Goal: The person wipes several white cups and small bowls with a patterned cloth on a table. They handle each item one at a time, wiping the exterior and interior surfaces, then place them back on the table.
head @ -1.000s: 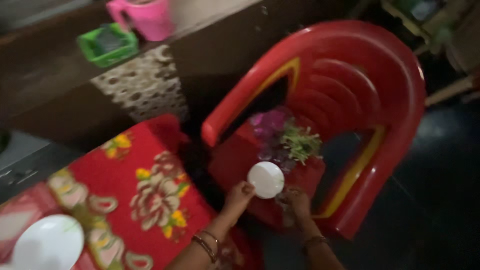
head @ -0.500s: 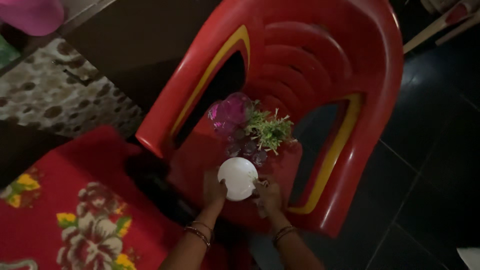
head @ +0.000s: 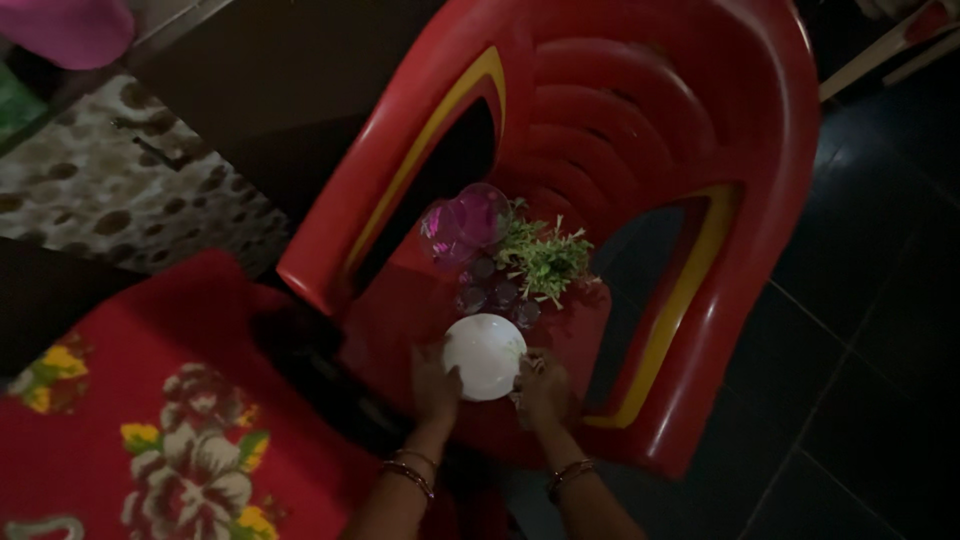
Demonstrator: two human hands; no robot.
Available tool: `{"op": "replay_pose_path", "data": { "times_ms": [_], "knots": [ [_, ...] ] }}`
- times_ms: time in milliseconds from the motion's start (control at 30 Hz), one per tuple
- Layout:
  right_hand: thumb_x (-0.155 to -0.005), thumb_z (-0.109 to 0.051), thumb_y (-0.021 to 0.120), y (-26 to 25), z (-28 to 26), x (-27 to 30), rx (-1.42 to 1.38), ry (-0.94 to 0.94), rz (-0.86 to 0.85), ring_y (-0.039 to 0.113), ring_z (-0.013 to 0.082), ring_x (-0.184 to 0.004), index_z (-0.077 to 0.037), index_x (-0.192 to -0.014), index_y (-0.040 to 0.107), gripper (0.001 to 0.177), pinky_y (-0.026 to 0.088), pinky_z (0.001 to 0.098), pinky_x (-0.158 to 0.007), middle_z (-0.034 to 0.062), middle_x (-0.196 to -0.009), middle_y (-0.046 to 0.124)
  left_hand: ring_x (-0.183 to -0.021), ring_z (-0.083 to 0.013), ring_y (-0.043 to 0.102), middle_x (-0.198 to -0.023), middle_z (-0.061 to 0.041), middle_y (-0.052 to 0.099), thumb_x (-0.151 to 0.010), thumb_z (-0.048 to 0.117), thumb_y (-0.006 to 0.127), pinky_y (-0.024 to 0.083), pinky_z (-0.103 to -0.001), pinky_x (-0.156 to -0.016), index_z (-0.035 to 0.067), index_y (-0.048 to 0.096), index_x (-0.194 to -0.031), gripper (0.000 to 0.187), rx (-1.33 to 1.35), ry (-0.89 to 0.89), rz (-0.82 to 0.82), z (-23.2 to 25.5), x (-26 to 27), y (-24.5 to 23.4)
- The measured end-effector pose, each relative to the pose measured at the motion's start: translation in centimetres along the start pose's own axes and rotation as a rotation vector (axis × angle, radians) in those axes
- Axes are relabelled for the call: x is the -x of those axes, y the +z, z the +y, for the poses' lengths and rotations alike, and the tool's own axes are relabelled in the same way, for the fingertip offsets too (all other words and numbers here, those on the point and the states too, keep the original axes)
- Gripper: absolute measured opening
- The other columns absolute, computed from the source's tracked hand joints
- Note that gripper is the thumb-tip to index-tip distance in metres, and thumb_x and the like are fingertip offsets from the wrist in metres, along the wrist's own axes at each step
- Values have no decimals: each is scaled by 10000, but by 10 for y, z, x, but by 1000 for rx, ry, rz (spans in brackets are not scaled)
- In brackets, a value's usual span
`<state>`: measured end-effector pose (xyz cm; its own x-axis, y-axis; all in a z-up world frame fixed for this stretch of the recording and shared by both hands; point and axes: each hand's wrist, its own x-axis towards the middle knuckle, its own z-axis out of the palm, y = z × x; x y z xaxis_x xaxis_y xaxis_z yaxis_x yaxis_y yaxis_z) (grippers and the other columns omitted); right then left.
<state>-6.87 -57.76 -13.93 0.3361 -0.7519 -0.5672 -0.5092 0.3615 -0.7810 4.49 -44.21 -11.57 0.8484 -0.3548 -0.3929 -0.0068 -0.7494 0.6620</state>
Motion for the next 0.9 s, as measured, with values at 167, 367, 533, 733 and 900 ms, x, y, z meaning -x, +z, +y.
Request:
{"op": "replay_pose_path", "data": {
  "times_ms": [167, 367, 533, 733, 900],
  "knots": [
    [-989, -170, 621, -15, -8, 6, -25, 37, -72, 567, 187, -557, -78, -1161, 657, 199, 507, 360, -469, 88, -740, 619, -1301, -346, 515, -1434, -139, 488, -895, 72, 724, 365, -514, -1103, 108, 500, -1431, 583, 126, -70, 40, 21, 14, -20],
    [-913, -160, 706, -45, -75, 60, -4, -106, -254, 648, 162, -598, 21, -1117, 720, 273, 581, 336, -509, 90, -755, 690, -1221, -282, 661, -1371, -192, 678, -913, 253, 739, 510, -402, -1050, 27, 552, -1463, 624, 799, 25, -240, 9, 32, -59],
    [-877, -170, 756, -41, -133, 129, 204, -137, -417, 651, 145, -588, 11, -1108, 723, 295, 528, 304, -515, 92, -741, 705, -1223, -303, 642, -1430, -171, 605, -885, 331, 674, 512, -463, -1027, 169, 397, -1541, 730, 1212, -356, -536, 50, 104, -171],
    [-900, -252, 765, -13, -193, 215, 273, -106, -692, 592, 190, -537, 69, -1085, 738, 372, 477, 334, -470, 134, -677, 669, -1280, -325, 603, -1495, -134, 553, -958, 514, 480, 511, -491, -1050, 138, 411, -1542, 698, 1843, -73, -528, 54, 177, -264],
    [-951, -299, 640, 6, -251, 276, -39, -78, -721, 642, 203, -617, 40, -1193, 608, 417, 506, 355, -467, 107, -825, 669, -1235, -331, 618, -1427, -146, 596, -966, 574, 491, 512, -517, -1027, 108, 503, -1504, 712, 2016, 38, -353, 27, 234, -303]
  ]
}}
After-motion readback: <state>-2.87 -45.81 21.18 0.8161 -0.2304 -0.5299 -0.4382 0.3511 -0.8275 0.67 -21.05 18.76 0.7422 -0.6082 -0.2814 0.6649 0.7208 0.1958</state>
